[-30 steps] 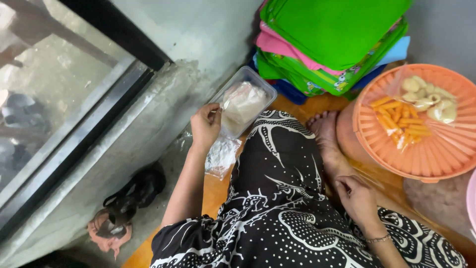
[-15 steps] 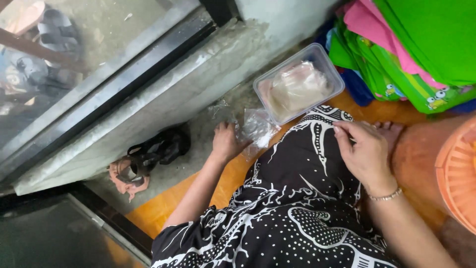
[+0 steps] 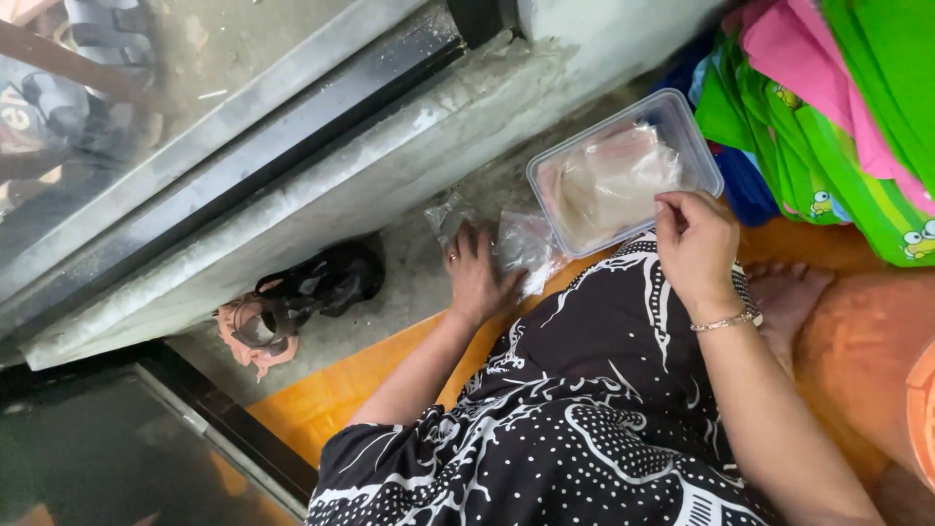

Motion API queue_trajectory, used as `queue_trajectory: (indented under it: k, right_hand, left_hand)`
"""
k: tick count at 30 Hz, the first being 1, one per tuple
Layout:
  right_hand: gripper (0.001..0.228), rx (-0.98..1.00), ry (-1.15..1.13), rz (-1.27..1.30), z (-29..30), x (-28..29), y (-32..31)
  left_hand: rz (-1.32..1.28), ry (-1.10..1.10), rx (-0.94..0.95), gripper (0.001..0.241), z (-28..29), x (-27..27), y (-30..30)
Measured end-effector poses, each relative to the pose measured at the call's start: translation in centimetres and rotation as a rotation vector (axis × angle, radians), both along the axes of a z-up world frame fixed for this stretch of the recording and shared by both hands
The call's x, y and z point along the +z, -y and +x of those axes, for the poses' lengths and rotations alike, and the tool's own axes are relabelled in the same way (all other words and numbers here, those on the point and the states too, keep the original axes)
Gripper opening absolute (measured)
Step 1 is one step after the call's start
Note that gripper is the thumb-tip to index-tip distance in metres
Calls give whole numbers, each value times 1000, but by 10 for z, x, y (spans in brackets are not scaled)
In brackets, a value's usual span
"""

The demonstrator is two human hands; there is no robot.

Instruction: Packing snacks into small plastic bags and then organizing those bags into larger green tote bags.

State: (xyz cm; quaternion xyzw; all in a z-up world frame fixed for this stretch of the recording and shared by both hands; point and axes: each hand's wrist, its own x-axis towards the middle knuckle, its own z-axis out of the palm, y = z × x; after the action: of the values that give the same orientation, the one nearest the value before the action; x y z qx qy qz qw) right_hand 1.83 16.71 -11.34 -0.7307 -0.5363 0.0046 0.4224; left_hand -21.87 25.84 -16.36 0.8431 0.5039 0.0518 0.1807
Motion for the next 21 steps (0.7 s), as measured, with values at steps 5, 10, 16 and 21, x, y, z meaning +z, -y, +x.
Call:
queue_trajectory:
  k: [5, 10, 16, 21]
  right_hand:
    - [19, 35, 221, -153, -2, 2, -25]
    - [60, 101, 368, -784, 4, -27, -59]
    - [13, 41, 319, -629, 20, -48, -56]
    - [23, 80, 496, -637, -4, -46, -69]
  left_hand:
    - [121, -71, -75, 67, 8, -29, -1]
    - [210, 2, -92, 59, 13, -29, 7]
    - [301, 491, -66, 28, 28, 18, 1]
    - [356, 777, -206, 12, 69, 71, -7]
